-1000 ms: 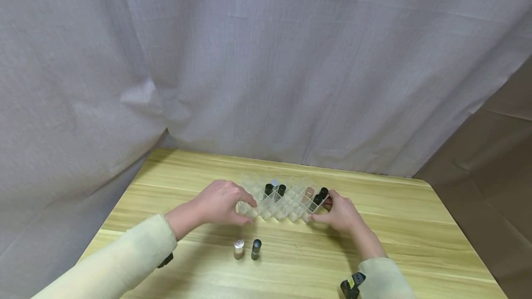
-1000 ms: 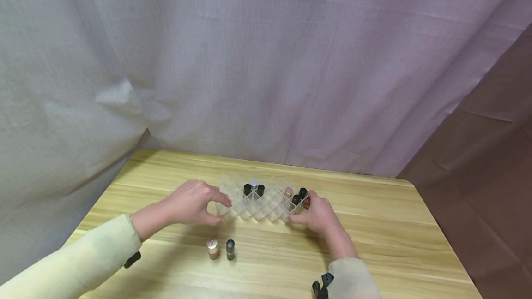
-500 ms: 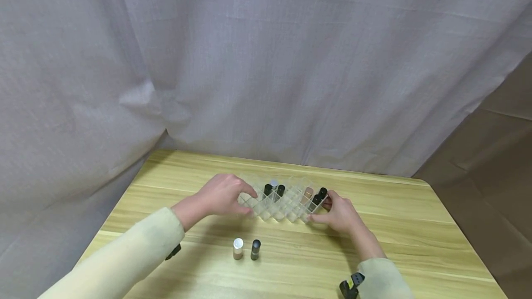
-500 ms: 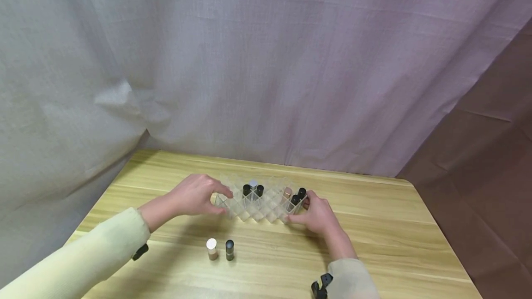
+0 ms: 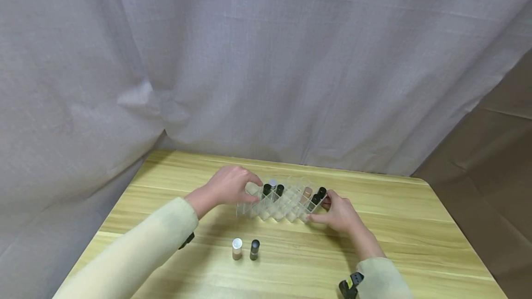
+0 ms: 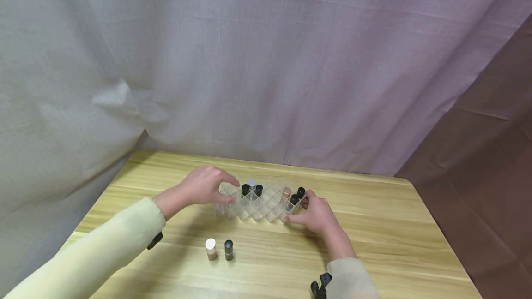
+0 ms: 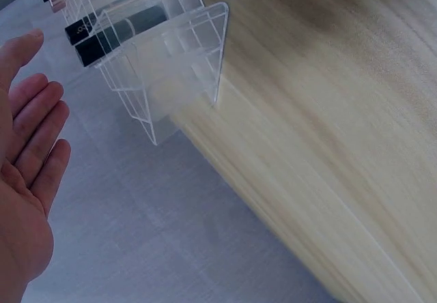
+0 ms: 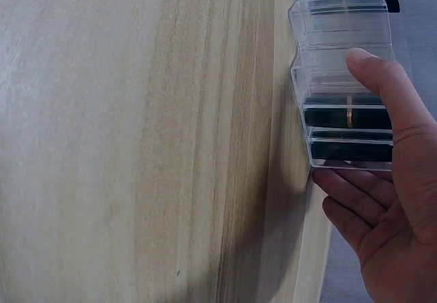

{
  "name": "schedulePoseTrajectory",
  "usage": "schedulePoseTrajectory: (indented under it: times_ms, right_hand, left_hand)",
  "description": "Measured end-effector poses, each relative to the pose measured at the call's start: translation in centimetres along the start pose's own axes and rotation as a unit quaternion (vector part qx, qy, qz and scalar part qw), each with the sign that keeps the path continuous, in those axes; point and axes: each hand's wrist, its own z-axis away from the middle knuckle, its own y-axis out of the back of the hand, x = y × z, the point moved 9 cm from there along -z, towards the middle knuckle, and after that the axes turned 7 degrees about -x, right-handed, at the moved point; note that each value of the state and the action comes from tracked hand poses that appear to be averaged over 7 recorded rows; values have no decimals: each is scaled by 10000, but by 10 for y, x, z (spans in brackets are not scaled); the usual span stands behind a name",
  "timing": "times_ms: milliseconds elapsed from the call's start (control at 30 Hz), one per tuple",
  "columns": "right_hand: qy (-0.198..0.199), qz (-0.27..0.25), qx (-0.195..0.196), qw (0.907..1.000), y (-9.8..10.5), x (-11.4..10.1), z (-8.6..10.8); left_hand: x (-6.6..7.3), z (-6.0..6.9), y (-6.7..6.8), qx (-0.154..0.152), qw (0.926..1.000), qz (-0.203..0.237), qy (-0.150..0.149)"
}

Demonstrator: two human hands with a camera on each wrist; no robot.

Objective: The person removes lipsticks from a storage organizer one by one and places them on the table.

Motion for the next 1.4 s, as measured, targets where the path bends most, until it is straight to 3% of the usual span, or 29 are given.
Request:
schedulePoseTrajectory:
  times_ms: [733, 1033, 1400]
  right_hand:
    - [-189, 16, -174, 9997, -3, -1, 2]
    - [-227, 75, -169, 9996, -3, 1, 4]
    - [-214, 126, -145, 9996, -1, 0, 7]
  left_hand:
    - [-25, -19, -22, -343, 9984, -203, 411]
    - [-21, -25, -29, -390, 9986, -243, 279]
    - [-14, -32, -34, -492, 9977, -332, 330]
